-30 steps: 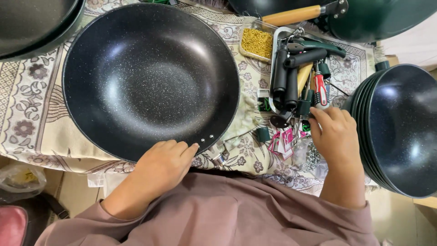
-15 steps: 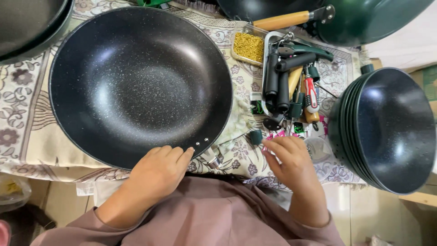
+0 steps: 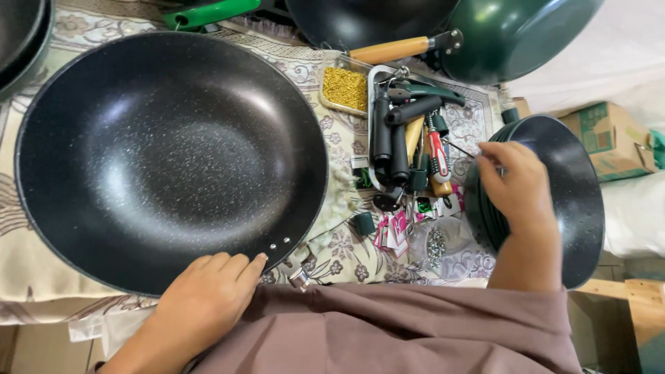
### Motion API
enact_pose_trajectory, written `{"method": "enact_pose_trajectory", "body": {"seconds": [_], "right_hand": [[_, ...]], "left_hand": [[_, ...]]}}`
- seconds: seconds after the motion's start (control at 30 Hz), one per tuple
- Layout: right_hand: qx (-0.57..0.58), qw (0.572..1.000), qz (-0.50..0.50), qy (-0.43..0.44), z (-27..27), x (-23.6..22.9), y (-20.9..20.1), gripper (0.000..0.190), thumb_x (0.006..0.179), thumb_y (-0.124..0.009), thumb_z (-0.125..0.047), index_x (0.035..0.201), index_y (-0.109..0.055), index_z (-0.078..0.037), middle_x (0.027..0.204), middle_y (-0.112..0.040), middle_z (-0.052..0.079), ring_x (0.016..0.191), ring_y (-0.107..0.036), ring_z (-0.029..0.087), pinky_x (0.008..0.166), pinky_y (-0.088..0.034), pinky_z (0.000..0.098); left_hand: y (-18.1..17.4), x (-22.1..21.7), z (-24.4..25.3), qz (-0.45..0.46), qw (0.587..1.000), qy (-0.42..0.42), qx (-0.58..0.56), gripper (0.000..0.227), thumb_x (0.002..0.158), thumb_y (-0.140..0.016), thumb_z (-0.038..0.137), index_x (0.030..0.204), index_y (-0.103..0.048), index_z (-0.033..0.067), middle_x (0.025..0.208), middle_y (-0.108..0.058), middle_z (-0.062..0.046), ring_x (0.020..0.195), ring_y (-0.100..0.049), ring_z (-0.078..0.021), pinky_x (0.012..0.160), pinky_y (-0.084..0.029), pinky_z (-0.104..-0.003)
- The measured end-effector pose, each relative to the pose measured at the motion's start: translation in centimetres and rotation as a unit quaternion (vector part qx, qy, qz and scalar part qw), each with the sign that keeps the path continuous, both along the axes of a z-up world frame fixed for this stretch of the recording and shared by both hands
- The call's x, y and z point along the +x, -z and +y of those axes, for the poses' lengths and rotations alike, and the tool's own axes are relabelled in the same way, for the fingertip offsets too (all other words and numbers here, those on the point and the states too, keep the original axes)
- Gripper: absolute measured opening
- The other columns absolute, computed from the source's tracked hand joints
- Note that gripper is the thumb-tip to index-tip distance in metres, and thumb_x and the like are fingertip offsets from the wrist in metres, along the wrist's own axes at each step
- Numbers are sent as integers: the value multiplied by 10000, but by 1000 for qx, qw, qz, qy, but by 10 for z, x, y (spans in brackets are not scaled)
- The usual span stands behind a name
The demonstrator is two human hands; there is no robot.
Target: Attaching handles to woks using a screwdriver and screws
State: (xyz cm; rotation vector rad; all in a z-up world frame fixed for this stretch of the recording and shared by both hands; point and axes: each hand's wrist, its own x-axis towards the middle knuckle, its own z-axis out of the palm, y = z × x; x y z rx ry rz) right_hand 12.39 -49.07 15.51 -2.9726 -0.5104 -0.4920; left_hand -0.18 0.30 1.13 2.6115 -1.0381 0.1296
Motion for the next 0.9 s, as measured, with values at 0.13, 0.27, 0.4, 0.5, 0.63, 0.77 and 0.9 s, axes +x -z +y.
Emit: {"method": "enact_pose_trajectory", "body": {"seconds": [0.13, 0.27, 0.4, 0.5, 0.63, 0.77, 0.9], "right_hand": [[-30, 981, 144, 125, 9, 43, 39, 396, 940, -654, -232, 1303, -713, -84, 1084, -737, 150, 1005, -661, 344, 904, -491, 475], [-40, 932, 252, 256, 32, 61, 60, 561, 950, -631, -389, 1445, -566, -132, 1367, -609, 182, 1237, -564, 385, 987, -441, 519], [5, 908, 255, 333, 48, 60, 61, 542, 909, -594, -433, 1409, -592, -223, 1128, -728, 200, 1066, -661, 444, 863, -482, 517], [-27, 917, 214, 336, 36, 53, 70, 517, 913, -557, -457, 1358, -634, -206, 1173, -721, 239, 1106, -644, 480, 906, -476, 540], [-76, 921, 205, 322, 43, 9, 40, 623, 826, -585, -310, 1421, -618, -130, 1317, -661, 264, 1185, -620, 465, 946, -483, 544], [-81, 956, 113, 257, 32, -49, 22, 512, 868, -628, -318, 1345, -713, -154, 1249, -704, 179, 1198, -624, 351, 992, -464, 480], [-47, 991, -11, 129, 25, -108, 15, 445, 915, -693, -131, 1347, -787, -86, 1046, -698, 97, 1012, -666, 298, 962, -511, 410]], "left_hand": [[3, 1, -3, 3, 1000, -8, 6, 414, 916, -564, 286, 1269, -639, 83, 853, -639, -40, 720, -617, -300, 638, -543, -460], [-3, 4, -4, -26, 999, -10, -19, 392, 935, -590, 305, 1241, -663, 72, 795, -630, -45, 691, -607, -310, 614, -516, -464], [-11, 6, -1, -83, 996, 8, -44, 319, 965, -604, 288, 1180, -684, 66, 723, -585, -26, 630, -568, -292, 539, -440, -449], [-8, 4, 2, -84, 996, 16, -25, 335, 902, -563, 215, 1198, -662, 92, 788, -603, -34, 690, -581, -285, 602, -450, -430], [-21, -2, 7, -129, 990, -5, -63, 240, 922, -565, 158, 1135, -665, 112, 727, -546, -23, 672, -550, -264, 636, -436, -408], [-27, -8, 17, -192, 976, 2, -103, 193, 976, -532, 116, 1116, -665, 118, 771, -529, -19, 783, -521, -254, 712, -417, -377], [-30, -21, 36, -153, 972, -32, -177, 227, 981, -500, 59, 1053, -700, 139, 895, -630, -29, 1054, -626, -323, 925, -456, -440]]}}
